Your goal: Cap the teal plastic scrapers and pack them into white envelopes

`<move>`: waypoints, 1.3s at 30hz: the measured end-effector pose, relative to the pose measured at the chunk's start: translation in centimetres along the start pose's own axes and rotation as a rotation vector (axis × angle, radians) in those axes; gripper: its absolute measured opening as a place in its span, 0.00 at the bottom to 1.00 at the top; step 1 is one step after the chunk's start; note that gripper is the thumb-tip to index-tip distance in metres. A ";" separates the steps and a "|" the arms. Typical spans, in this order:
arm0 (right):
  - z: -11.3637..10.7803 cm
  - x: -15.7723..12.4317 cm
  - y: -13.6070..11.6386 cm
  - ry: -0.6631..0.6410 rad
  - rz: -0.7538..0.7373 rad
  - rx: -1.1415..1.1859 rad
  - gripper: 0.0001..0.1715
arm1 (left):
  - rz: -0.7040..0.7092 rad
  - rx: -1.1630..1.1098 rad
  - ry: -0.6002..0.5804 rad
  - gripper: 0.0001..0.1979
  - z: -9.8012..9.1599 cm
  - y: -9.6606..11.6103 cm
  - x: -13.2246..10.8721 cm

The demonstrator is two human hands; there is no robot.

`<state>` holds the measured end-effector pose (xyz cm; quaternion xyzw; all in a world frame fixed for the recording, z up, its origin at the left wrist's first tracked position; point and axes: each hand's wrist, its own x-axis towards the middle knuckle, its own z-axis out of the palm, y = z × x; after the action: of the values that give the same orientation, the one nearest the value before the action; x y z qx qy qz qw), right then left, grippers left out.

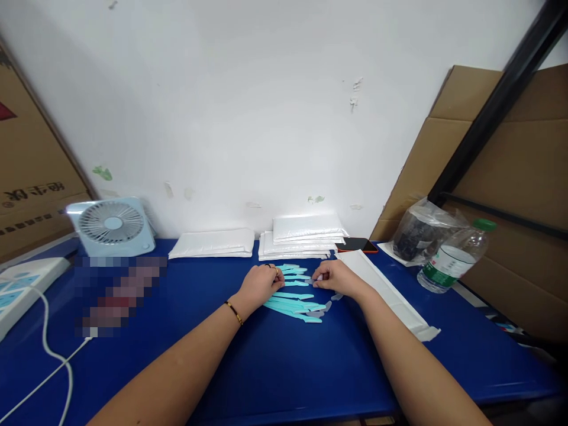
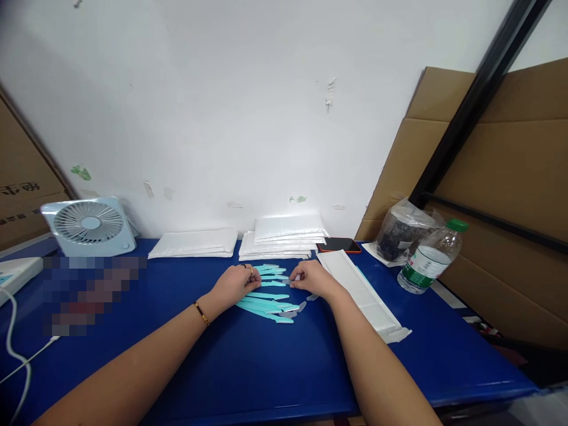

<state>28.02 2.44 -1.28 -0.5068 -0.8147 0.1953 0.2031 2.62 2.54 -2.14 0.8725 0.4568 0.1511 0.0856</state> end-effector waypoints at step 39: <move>-2.8 -1.6 2.3 -0.153 0.182 0.040 0.09 | 0.086 -0.047 -0.038 0.09 -1.1 -0.2 -0.4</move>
<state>31.85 2.23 -0.30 -0.5580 -0.7745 0.2672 0.1321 1.85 2.35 -1.24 0.8918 0.4134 0.1487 0.1080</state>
